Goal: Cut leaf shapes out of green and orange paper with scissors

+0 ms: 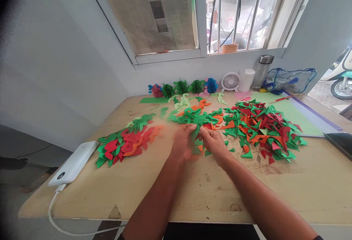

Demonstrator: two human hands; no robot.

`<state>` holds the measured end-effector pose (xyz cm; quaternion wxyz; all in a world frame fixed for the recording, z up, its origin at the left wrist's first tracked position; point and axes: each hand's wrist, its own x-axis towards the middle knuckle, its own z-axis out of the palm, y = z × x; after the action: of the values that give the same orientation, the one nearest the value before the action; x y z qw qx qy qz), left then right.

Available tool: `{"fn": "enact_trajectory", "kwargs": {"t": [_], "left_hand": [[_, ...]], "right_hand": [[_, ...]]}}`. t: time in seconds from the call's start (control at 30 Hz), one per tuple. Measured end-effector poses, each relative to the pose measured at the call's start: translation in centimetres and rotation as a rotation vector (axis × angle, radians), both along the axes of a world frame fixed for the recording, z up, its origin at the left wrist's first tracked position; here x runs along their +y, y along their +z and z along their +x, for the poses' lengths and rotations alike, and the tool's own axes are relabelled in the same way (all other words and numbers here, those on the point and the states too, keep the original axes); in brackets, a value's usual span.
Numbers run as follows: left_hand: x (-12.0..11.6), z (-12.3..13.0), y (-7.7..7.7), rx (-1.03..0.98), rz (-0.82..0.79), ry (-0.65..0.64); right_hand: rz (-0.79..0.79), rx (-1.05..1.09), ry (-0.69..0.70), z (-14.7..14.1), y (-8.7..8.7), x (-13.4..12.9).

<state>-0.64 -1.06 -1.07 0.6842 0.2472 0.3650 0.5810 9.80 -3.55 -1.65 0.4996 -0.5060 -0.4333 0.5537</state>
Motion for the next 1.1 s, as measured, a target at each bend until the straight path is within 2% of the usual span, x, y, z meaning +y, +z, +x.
{"fn": "enact_trajectory", "kwargs": {"t": [0.4,0.6,0.87,1.1], "left_hand": [[-0.2,-0.2,0.7,0.044,-0.018,0.045],[-0.1,-0.6,0.8,0.04,-0.005,-0.002],[-0.1,-1.0,1.1,-0.003,-0.033,-0.117],[-0.1,-1.0,1.0,-0.031,-0.04,-0.049]], "right_hand": [[0.01,-0.045,0.009,0.1,-0.4,0.2],[0.026,-0.066,0.019,0.2,-0.4,0.1],[0.033,0.063,0.11,0.6,-0.3,-0.1],[0.057,0.124,0.177,1.0,-0.4,-0.2]]}}
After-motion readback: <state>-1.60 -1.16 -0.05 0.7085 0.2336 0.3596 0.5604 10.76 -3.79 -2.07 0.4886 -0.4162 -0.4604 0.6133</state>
